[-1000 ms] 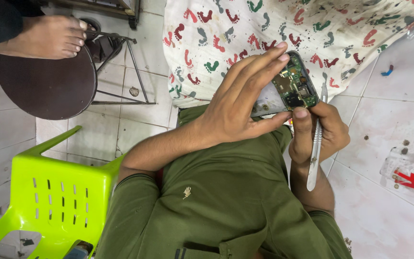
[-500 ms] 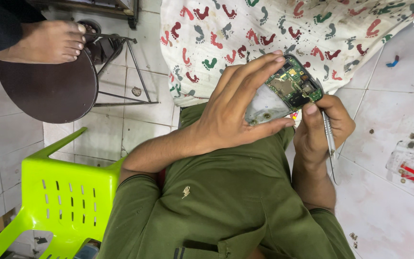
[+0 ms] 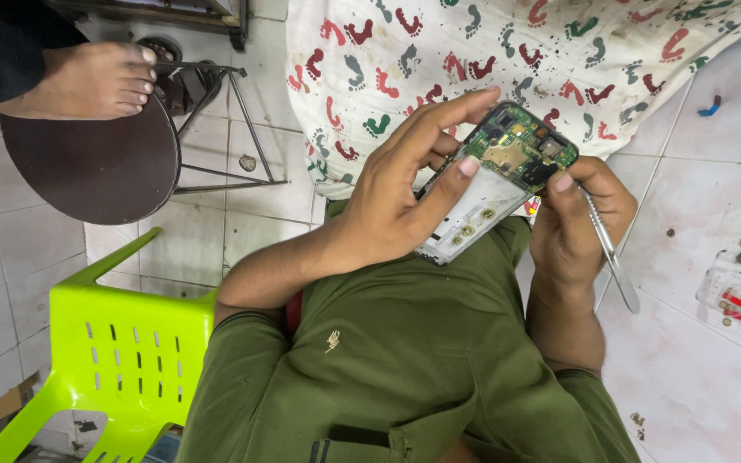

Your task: The person uses a metal prying tool to remove adhesive from the edges of a disassembled smartphone. They then peel protective films from a new battery and a new screen assembly before placing the battery into the phone chassis.

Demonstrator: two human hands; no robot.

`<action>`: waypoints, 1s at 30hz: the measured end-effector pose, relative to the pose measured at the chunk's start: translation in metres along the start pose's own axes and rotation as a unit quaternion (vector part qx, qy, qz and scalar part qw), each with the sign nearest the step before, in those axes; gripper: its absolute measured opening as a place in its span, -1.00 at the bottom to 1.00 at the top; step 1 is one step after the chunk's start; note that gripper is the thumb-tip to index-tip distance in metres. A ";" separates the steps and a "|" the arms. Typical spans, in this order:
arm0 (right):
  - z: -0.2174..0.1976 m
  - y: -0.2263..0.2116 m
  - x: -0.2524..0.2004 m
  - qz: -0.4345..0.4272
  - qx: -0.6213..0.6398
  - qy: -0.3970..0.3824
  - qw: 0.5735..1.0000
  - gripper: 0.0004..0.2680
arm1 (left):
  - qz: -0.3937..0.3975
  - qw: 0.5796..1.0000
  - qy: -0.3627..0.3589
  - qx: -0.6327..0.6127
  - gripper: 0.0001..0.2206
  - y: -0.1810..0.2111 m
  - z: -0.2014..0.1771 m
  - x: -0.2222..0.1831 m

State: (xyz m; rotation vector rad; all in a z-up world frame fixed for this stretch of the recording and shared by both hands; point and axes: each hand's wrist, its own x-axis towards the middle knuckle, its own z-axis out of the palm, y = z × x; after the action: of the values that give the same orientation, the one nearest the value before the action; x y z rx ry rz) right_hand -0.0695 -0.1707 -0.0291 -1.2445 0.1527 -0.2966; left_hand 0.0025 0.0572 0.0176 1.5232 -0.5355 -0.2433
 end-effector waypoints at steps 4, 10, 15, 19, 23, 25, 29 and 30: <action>0.001 0.001 -0.006 -0.044 -0.140 -0.017 0.989 -0.80 | 0.019 1.000 0.006 0.018 -0.65 -0.009 -0.004 0.008; 0.004 -0.003 -0.016 -0.050 -0.279 -0.009 0.959 -0.80 | 0.078 0.993 0.049 0.079 -0.75 -0.015 -0.004 0.006; 0.008 -0.008 -0.021 -0.079 -0.342 -0.009 0.936 -0.80 | 0.057 0.994 0.050 0.078 -0.78 -0.020 0.001 0.004; 0.009 -0.008 -0.023 -0.096 -0.346 -0.009 0.933 -0.81 | 0.080 0.992 0.048 0.084 -0.78 -0.020 0.003 0.003; 0.004 -0.009 -0.024 -0.087 -0.321 -0.008 0.943 -0.80 | 0.075 0.994 0.025 0.070 -0.80 -0.020 0.001 0.003; 0.000 -0.009 -0.024 -0.080 -0.316 -0.010 0.945 -0.80 | 0.077 0.995 0.019 0.067 -0.80 -0.021 0.001 0.004; 0.001 -0.009 -0.022 -0.061 -0.302 -0.005 0.951 -0.81 | 0.072 0.995 0.010 0.064 -0.72 -0.028 0.002 0.002; 0.003 -0.009 -0.020 -0.073 -0.328 0.005 0.942 -0.82 | 0.083 0.994 0.002 0.076 -0.67 -0.031 0.004 0.002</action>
State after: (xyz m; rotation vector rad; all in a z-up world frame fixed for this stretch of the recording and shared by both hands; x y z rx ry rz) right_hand -0.0887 -0.1647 -0.0208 -1.9227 0.1746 -0.3971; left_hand 0.0076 0.0515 -0.0127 1.6160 -0.6866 -0.0734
